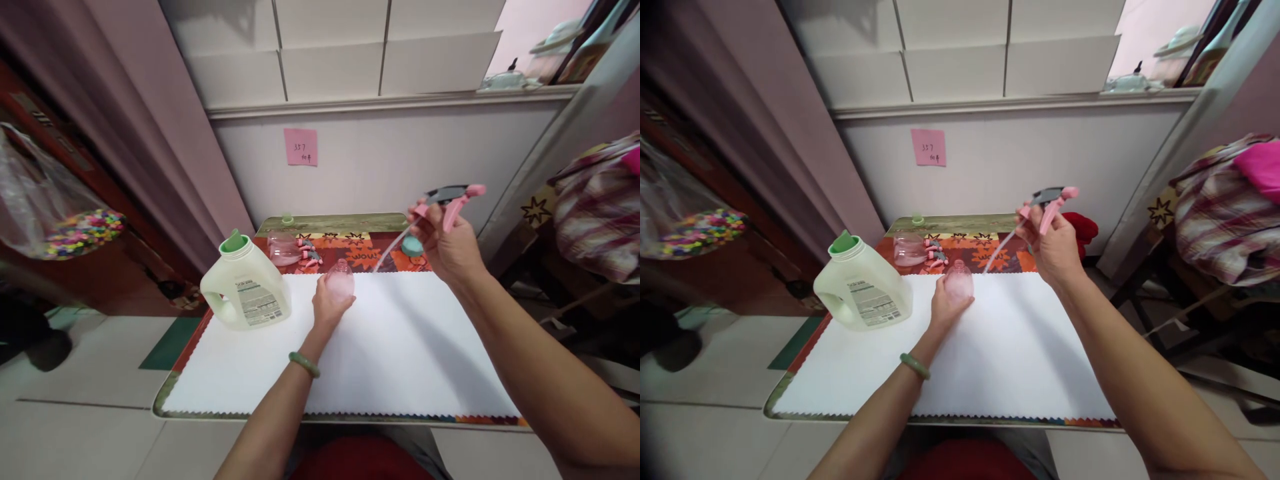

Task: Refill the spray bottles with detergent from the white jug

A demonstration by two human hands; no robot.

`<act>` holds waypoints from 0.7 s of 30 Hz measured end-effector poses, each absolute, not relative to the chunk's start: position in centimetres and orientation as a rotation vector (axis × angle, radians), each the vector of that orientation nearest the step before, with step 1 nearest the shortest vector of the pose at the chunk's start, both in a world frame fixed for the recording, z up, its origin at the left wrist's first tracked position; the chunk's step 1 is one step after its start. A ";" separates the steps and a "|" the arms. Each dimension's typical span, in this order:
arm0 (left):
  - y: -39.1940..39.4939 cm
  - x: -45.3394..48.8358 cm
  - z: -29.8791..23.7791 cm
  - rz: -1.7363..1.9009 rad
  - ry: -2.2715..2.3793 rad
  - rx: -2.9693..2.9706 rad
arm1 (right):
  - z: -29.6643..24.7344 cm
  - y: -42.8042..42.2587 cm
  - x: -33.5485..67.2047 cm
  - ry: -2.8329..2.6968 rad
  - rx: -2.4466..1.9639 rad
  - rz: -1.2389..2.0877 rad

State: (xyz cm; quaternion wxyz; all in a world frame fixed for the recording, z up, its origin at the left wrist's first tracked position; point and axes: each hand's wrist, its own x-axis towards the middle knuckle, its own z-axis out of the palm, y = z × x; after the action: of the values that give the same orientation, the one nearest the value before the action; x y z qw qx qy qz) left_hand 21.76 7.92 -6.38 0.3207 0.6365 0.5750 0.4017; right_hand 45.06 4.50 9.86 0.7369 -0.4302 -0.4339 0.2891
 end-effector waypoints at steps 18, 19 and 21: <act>-0.7 15.9 -1.3 1.203 1.294 1.458 | 10.0 2.4 33.3 -1.012 -0.765 0.793; -0.9 15.7 -1.2 1.207 1.222 1.410 | 9.4 2.3 32.8 -1.008 -0.791 0.834; -1.2 15.2 -0.8 1.236 1.032 1.244 | 8.1 2.2 31.7 -0.986 -0.831 0.928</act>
State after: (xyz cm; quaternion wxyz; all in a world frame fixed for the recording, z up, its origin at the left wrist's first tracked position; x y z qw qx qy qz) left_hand 15.23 -1.25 -0.80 0.5255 0.5203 0.4314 0.5167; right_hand 31.73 2.15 8.09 0.7006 -0.3733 -0.4427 0.4169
